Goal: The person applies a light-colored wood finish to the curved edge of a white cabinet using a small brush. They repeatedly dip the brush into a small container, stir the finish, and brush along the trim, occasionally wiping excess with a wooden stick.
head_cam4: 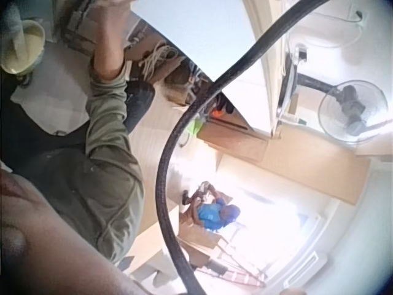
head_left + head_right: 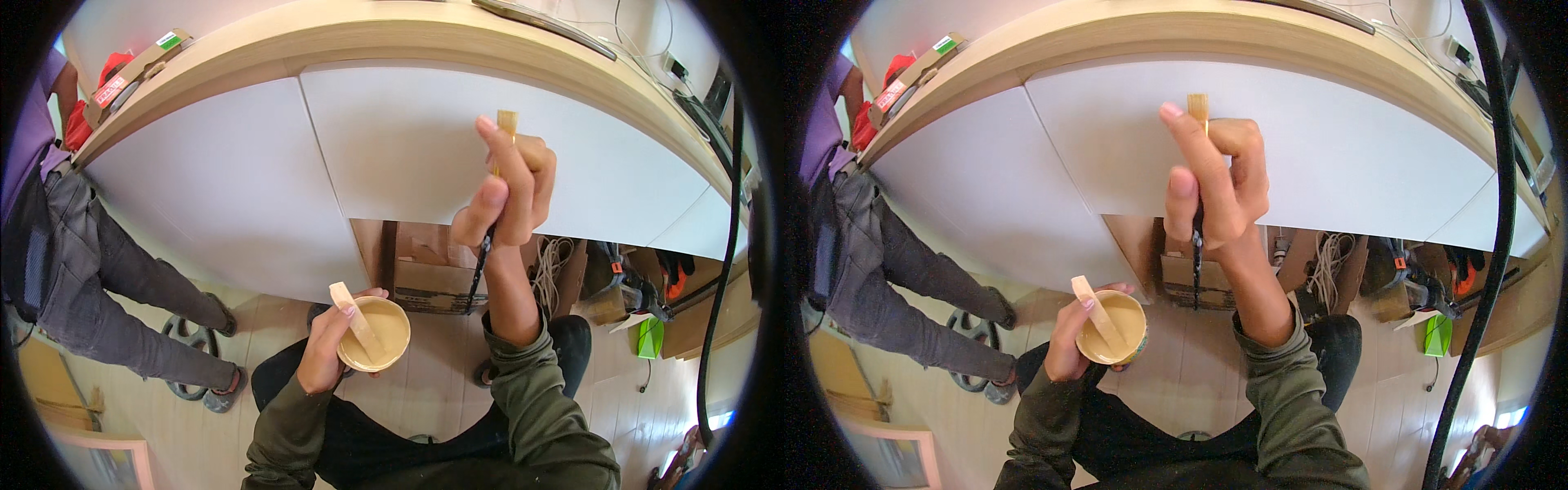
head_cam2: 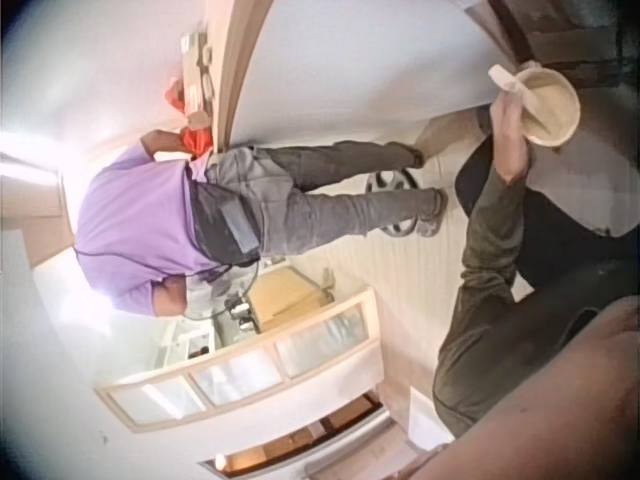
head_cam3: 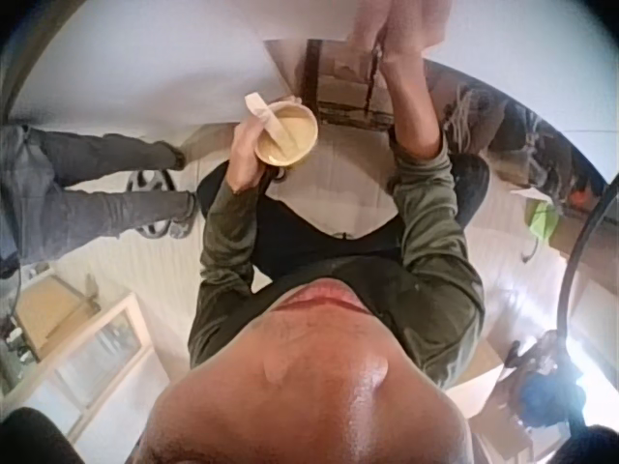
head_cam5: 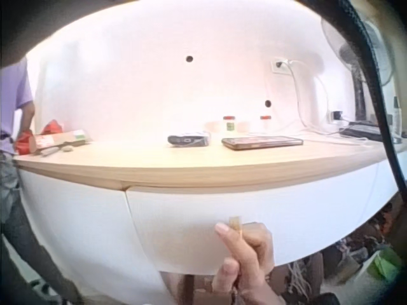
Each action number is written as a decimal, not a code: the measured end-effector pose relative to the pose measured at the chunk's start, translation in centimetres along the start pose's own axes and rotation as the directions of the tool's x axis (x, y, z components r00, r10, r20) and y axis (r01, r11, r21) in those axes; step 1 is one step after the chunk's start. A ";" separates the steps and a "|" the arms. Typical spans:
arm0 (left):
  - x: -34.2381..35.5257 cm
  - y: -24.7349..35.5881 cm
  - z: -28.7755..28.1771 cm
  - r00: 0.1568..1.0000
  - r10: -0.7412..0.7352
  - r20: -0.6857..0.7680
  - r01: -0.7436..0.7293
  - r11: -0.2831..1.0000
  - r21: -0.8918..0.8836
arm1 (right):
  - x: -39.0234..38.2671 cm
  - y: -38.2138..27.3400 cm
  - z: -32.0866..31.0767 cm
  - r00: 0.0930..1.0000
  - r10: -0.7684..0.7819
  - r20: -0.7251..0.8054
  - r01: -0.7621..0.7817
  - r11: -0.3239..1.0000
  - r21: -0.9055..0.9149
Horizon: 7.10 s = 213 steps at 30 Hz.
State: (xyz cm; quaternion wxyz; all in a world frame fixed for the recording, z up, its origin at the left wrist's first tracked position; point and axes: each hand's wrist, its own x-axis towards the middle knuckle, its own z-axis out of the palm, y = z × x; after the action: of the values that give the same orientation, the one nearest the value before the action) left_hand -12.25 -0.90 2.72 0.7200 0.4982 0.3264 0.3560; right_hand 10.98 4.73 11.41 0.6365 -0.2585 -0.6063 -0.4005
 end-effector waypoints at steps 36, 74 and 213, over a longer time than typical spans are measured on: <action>-0.2 0.9 0.9 0.998 -0.007 -0.068 0.010 0.999 0.052 | -0.1 2.7 0.6 0.964 0.082 -0.251 -0.142 0.963 -0.231; 0.4 0.2 1.4 0.999 -0.040 0.019 0.039 0.999 0.016 | -0.6 2.6 0.8 0.929 0.130 -0.347 -0.123 0.992 0.041; 3.8 -4.7 1.7 0.991 -0.124 0.060 0.131 0.980 -0.147 | -5.0 -2.7 -15.5 0.775 0.037 0.631 -0.246 0.937 0.247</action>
State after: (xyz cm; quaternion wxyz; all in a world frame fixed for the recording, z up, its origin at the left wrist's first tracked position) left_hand -7.96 0.35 -1.67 0.7849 0.4295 0.3116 0.3200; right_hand 17.78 -8.46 4.09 0.4646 -0.3153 -0.8152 -0.1421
